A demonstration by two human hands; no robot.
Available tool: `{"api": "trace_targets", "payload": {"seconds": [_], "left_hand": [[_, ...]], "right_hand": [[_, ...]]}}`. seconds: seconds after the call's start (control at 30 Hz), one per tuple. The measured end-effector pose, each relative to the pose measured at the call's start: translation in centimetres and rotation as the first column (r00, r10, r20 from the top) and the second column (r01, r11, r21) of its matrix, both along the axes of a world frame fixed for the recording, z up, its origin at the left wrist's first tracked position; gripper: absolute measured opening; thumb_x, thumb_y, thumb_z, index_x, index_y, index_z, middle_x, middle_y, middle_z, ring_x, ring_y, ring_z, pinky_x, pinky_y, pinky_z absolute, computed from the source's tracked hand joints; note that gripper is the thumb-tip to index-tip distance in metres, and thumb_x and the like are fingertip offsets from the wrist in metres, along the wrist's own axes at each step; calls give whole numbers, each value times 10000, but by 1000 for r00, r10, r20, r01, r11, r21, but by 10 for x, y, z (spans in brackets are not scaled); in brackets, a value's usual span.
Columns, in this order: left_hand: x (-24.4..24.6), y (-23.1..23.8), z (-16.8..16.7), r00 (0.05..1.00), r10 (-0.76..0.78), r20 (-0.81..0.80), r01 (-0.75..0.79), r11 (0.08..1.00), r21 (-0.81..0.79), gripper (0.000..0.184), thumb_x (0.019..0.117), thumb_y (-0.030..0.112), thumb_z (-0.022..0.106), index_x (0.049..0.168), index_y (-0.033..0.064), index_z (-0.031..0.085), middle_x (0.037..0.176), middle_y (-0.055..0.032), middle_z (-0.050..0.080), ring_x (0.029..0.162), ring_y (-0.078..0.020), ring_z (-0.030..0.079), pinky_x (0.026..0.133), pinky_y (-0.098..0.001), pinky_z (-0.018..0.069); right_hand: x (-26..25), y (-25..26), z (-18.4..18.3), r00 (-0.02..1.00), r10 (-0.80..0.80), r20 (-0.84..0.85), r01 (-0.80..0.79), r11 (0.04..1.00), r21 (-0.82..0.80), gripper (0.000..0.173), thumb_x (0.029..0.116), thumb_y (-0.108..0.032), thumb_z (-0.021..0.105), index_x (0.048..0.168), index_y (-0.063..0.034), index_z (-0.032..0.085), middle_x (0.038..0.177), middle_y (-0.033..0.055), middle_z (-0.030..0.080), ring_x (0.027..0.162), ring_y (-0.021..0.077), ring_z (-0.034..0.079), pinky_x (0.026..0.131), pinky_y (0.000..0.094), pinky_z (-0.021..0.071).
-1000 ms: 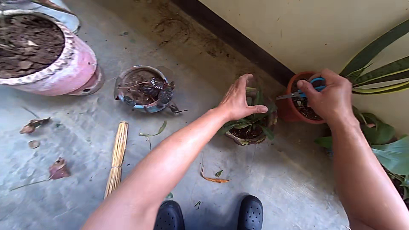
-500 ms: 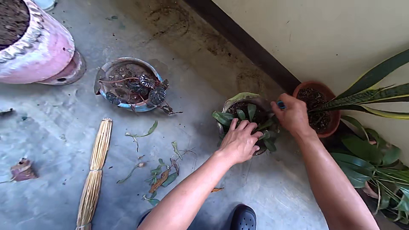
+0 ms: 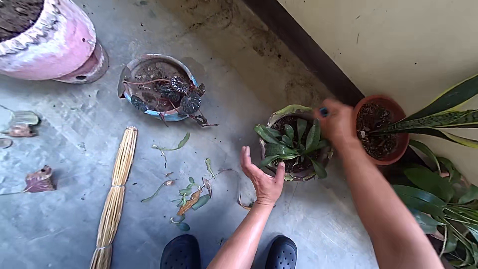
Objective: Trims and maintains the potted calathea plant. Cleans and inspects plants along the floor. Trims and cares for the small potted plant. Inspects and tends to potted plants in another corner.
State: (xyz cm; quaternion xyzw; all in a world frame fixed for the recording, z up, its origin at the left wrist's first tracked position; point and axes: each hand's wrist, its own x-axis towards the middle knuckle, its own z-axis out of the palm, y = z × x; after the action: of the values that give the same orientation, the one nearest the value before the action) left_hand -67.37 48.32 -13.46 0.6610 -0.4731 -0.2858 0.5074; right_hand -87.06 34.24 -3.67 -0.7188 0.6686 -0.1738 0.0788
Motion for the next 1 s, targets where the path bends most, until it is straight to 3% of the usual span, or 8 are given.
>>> {"api": "trace_targets", "payload": {"seconds": [0.07,0.17,0.27,0.4,0.57,0.7,0.87,1.0], "left_hand": [[-6,2,-6,999,-18,-40,20,998,52,1080,764,376,794,1531,-128,223,1580,-363,302,1477,-464,326,1214,-567,285],[-6,-8,-16,994,-63,-89,68,997,45,1101,747,337,812,1538,-125,202,1570,-368,308,1464,-449,358,1213,-519,324],[-4,-19,-17,981,-122,-149,129,991,42,1131,732,279,837,1571,-64,160,1549,-306,384,1425,-327,451,1180,-415,399],[-5,-16,-16,977,-133,-168,136,991,8,1103,722,182,826,1589,-10,172,1549,-238,438,1420,-250,481,1160,-376,428],[-8,-18,-9,978,-98,-185,111,992,62,1055,696,98,812,1573,-23,239,1500,-251,490,1348,-259,555,1103,-379,483],[-8,-14,-7,978,-99,-182,116,989,90,1069,689,76,813,1585,23,234,1518,-215,487,1354,-252,551,1095,-390,491],[-6,-21,0,977,-98,-189,125,982,140,1082,685,51,816,1593,4,227,1520,-230,484,1352,-276,554,1095,-404,494],[-7,-17,-2,977,-98,-187,123,984,127,1090,676,46,812,1595,24,226,1518,-214,494,1348,-269,559,1088,-403,501]], "right_hand": [[4,2,-25,1000,5,24,-5,1000,-18,215,963,-157,641,863,32,661,780,187,665,732,335,677,663,505,535],[-3,3,-6,996,81,26,-83,994,73,205,962,-156,645,856,19,652,757,172,653,699,310,659,638,501,515],[6,-9,14,994,102,40,-103,995,12,215,958,-196,644,858,-8,673,730,142,649,657,254,631,599,444,485],[34,-18,-18,990,129,51,-129,992,-5,201,936,-153,638,814,5,651,711,153,639,654,274,638,601,444,497],[32,-24,18,982,186,38,-189,978,89,182,947,-164,656,860,-5,677,723,145,648,654,259,632,600,446,491],[51,-17,-17,984,172,42,-173,984,34,197,943,-150,627,821,2,656,720,151,649,663,279,650,613,453,518],[56,-25,23,971,240,14,-239,960,143,183,949,-159,644,862,-2,677,736,148,656,672,272,641,616,458,501],[74,-17,-16,957,288,31,-289,950,119,188,929,-125,621,804,14,642,732,172,653,692,322,671,622,492,524]]}}
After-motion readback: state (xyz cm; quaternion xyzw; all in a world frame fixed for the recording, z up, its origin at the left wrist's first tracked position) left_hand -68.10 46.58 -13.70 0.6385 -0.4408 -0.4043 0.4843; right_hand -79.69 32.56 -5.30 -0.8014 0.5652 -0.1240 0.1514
